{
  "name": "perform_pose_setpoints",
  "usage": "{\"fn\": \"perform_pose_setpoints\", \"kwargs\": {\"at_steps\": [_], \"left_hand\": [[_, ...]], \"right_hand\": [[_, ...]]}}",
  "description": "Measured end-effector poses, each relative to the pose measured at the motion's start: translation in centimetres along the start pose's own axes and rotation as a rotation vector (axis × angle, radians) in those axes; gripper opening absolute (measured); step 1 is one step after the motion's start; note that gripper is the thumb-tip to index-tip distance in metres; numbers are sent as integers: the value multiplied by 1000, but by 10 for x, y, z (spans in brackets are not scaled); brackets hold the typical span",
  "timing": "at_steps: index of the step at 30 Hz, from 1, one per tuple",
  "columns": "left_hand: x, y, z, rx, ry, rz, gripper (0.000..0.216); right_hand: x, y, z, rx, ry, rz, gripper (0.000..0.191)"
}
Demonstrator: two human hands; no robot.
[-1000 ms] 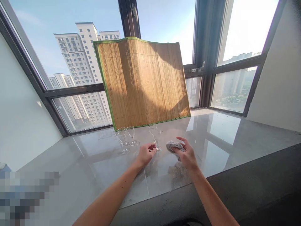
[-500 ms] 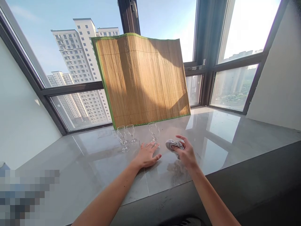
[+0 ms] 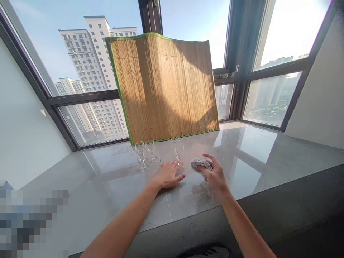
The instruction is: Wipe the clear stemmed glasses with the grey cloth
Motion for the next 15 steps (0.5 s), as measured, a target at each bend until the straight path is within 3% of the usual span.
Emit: {"fn": "perform_pose_setpoints", "kwargs": {"at_steps": [5,15], "left_hand": [[1,8,-3,-88,42,-29,48],[2,0,1,-17,16,22,53]], "right_hand": [[-1,1,0,-15,2,4,59],[-4,0,1,0,19,22,55]]}}
Point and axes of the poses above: each hand's wrist, its own z-axis towards the middle knuckle, its own y-axis out of the back of the hand, x = y × z, the point moved 4 cm from there along z, towards the middle knuckle, and after that the axes turned 8 degrees about x, right-handed, at the moved point
